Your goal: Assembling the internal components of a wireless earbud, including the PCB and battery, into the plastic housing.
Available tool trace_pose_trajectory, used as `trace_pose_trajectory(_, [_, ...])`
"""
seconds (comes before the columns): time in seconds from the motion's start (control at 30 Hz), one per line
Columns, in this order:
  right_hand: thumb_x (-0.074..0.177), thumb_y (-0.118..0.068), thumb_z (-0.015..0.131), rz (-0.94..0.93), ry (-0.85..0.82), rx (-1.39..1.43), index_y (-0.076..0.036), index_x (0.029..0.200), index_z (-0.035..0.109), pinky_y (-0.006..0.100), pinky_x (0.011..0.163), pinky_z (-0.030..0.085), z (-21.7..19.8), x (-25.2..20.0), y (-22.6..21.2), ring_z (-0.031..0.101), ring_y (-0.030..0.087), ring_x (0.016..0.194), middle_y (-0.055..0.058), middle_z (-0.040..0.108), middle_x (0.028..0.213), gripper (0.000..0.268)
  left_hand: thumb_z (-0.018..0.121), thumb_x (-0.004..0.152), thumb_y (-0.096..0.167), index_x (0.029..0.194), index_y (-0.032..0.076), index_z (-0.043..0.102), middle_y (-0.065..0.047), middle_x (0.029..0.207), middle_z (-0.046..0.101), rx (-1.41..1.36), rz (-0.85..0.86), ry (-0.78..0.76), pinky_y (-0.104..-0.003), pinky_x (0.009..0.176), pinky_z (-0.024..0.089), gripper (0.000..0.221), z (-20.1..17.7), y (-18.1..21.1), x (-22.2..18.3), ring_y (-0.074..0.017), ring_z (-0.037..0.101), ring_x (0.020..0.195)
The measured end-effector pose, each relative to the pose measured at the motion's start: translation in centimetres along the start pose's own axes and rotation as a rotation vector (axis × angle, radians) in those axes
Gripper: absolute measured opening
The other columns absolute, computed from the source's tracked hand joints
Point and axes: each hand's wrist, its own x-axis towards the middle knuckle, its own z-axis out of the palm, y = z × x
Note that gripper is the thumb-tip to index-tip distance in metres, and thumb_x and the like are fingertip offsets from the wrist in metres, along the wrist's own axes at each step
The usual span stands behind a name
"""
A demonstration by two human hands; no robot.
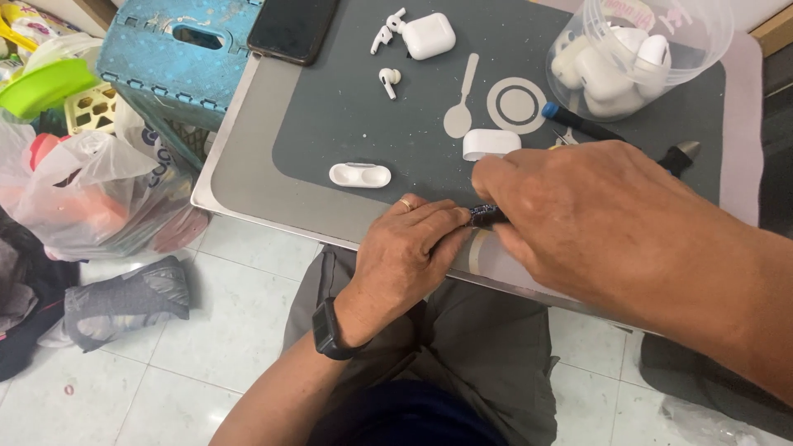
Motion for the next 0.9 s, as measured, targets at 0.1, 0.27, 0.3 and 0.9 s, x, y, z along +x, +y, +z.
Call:
trace_pose_trajectory(0.1, [0.101, -0.063, 0.058, -0.018, 0.034, -0.137, -0.022, 0.081, 0.054, 0.036, 0.050, 0.049, 0.4, 0.3, 0.5, 0.060, 0.018, 0.050, -0.006, 0.055, 0.054, 0.046, 0.073, 0.097, 0.006, 0.108, 0.000, 0.071, -0.011, 0.106, 0.076, 0.006, -0.008, -0.008, -0.035, 0.080, 0.054, 0.013, 0.2, -0.1, -0.1, -0.0269, 0.065, 0.081])
trace_pose_trajectory(0.27, [0.090, -0.062, 0.067, 0.046, -0.128, -0.018, -0.026, 0.112, 0.054, 0.043, 0.055, 0.056, -1.3, 0.1, 0.1, 0.070, 0.024, 0.062, -0.003, 0.069, 0.074, 0.044, 0.072, 0.097, 0.004, 0.111, 0.001, 0.070, -0.011, 0.108, 0.075, 0.000, -0.004, -0.015, -0.037, 0.082, 0.054, 0.015, 0.4, -0.5, -0.5, -0.0285, 0.064, 0.082])
trace_pose_trajectory(0.3, [0.093, -0.059, 0.065, 0.028, -0.108, -0.017, -0.024, 0.103, 0.055, 0.043, 0.056, 0.054, -1.1, 0.2, 0.1, 0.070, 0.025, 0.063, -0.004, 0.068, 0.073, 0.037, 0.072, 0.097, 0.003, 0.111, 0.001, 0.070, -0.010, 0.108, 0.075, -0.005, -0.007, -0.010, -0.037, 0.081, 0.054, 0.015, 0.4, -0.5, -0.6, -0.0281, 0.063, 0.082])
trace_pose_trajectory(0.9, [0.096, -0.061, 0.054, 0.008, -0.083, -0.189, -0.026, 0.090, 0.056, 0.039, 0.054, 0.051, -0.8, 0.4, -0.2, 0.066, 0.021, 0.063, -0.008, 0.060, 0.069, 0.035, 0.071, 0.098, 0.004, 0.109, 0.002, 0.069, -0.008, 0.108, 0.074, 0.004, -0.007, -0.009, -0.035, 0.081, 0.053, 0.011, 0.5, -0.5, -0.7, -0.0273, 0.060, 0.080])
